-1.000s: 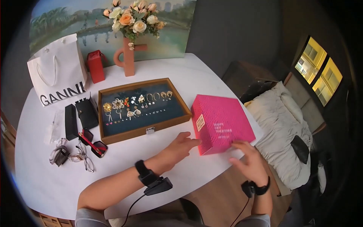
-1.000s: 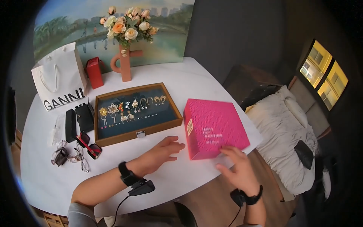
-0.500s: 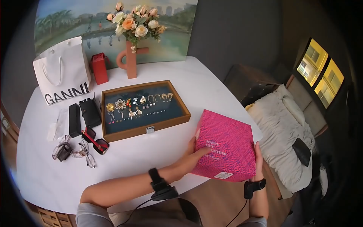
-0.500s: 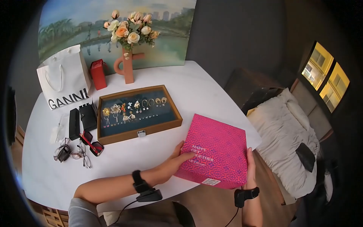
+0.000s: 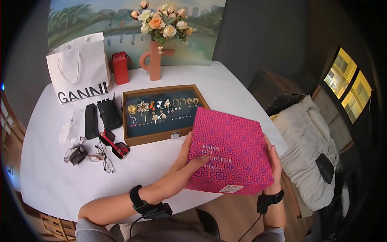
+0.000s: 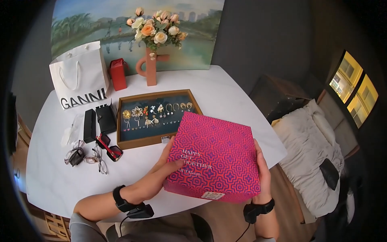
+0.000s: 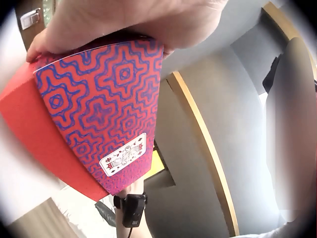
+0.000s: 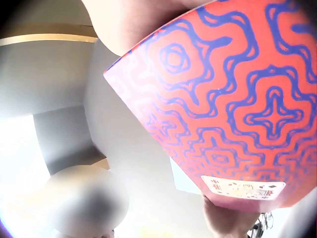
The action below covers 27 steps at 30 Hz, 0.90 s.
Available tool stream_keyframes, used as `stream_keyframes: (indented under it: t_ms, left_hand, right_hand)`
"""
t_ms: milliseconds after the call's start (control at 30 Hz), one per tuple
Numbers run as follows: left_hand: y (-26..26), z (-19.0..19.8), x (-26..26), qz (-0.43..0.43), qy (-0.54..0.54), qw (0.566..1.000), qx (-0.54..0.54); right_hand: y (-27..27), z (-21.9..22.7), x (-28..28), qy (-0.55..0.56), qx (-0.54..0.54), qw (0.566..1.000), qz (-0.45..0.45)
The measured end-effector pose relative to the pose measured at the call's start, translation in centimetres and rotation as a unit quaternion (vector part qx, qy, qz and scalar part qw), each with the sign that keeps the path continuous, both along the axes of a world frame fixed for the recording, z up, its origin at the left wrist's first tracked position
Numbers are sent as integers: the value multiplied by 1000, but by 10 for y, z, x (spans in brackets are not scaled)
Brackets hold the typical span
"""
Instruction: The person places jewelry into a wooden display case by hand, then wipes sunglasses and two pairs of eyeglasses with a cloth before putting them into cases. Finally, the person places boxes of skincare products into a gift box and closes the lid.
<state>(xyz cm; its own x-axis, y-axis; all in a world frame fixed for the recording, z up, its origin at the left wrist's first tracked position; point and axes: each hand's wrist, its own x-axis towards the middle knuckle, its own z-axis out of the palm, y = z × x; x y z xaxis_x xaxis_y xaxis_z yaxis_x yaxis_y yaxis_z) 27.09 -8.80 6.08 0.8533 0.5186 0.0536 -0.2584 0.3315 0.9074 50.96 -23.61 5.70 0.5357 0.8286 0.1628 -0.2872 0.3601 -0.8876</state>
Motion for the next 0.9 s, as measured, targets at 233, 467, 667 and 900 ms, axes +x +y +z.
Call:
stream_keyframes:
  t_ms: [233, 467, 667, 900]
  left_hand:
    - [16, 14, -30, 53, -28, 998, 5]
    - [23, 16, -57, 76, -22, 997, 6]
    - [28, 19, -59, 102, -36, 994, 10]
    - [31, 21, -67, 97, -13, 995, 3]
  right_hand:
    - [21, 16, -34, -34, 26, 999, -15]
    - [38, 24, -64, -85, -2, 996, -30]
    - [44, 20, -70, -69, 26, 997, -12]
    - [56, 16, -66, -56, -17, 998, -14]
